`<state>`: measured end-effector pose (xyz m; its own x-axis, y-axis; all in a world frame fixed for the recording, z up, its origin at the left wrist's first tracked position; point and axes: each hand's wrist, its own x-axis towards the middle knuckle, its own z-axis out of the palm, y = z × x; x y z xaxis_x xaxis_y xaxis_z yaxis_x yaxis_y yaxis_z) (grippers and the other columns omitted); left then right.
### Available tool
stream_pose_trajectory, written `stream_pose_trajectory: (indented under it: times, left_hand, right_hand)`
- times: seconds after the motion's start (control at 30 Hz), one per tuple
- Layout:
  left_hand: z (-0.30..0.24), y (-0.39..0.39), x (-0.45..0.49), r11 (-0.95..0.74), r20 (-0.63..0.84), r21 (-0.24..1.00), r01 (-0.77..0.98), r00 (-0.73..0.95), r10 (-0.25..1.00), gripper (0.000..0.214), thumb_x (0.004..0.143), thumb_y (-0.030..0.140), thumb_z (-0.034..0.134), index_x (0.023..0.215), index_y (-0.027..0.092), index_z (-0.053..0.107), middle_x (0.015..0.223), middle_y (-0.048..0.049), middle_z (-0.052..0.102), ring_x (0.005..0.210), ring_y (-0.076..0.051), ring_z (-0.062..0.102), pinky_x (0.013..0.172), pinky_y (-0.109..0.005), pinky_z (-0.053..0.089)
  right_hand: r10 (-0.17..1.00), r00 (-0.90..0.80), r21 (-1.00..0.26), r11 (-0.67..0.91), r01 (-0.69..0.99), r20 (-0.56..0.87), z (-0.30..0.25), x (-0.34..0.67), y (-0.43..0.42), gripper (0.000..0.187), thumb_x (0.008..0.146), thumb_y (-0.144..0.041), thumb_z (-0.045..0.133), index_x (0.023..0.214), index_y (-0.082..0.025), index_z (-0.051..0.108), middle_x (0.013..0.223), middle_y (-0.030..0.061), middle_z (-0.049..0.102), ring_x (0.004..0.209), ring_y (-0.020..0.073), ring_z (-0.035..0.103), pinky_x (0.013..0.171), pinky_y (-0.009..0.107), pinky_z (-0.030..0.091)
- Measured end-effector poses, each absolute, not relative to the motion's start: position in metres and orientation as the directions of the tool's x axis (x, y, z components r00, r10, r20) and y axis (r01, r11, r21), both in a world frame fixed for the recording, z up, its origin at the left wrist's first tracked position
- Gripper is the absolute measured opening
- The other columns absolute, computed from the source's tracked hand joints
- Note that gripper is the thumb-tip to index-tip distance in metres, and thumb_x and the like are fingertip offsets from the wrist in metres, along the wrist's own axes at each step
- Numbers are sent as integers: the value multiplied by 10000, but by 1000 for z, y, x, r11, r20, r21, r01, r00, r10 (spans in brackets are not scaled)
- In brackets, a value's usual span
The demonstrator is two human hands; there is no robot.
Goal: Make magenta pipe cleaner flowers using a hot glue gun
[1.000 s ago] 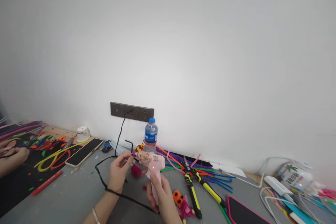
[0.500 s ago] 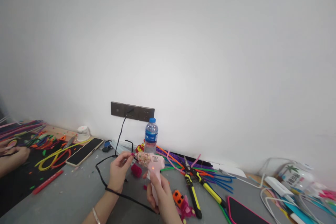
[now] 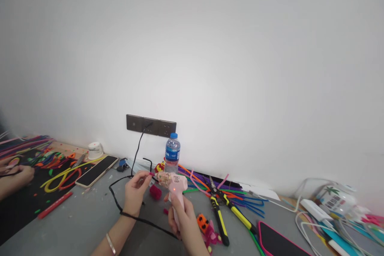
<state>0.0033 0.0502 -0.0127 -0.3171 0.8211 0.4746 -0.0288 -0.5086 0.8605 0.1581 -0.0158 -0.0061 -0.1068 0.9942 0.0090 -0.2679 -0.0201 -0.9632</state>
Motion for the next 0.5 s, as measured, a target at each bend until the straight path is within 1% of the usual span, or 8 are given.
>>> stream_pose_trajectory:
  times: [0.1,0.23,0.37,0.43,0.5]
  left_hand:
    - [-13,50,3,-509,470,860,-39,-325,820,132,700,275,692,665,149,675,695,-28,616,649,-148,562,575,-215,476]
    - [-16,52,3,-498,456,864,-67,-313,833,146,704,291,695,676,149,677,700,-26,615,664,-150,564,585,-214,475]
    - [-19,53,4,-468,420,877,-113,-293,859,159,696,310,703,680,153,680,689,-15,593,652,-141,545,570,-202,464]
    - [-18,53,5,-445,397,887,-124,-286,872,186,682,336,715,670,153,685,673,-11,581,634,-137,529,560,-199,457]
    - [-17,51,5,-423,377,897,-128,-277,884,215,665,363,726,663,152,691,661,-13,578,626,-138,523,553,-201,453]
  right_hand:
    - [996,-87,-967,-18,-254,4,-7,158,-15,613,702,-729,543,867,-139,538,298,-119,335,239,35,184,258,159,120]
    - [996,-83,-966,-6,-258,16,-6,158,-15,606,731,-708,533,914,-130,540,318,-118,349,241,37,189,257,163,120]
    - [990,-105,-949,52,-311,89,-4,158,-16,568,771,-668,527,972,-137,525,346,-121,350,262,43,196,276,166,146]
    - [987,-81,-940,103,-324,136,-4,157,-15,538,786,-664,510,944,-151,530,348,-119,343,278,45,192,295,171,153]
    - [984,-37,-934,154,-323,175,-2,156,-15,541,781,-696,477,865,-165,540,338,-109,338,285,51,187,309,182,146]
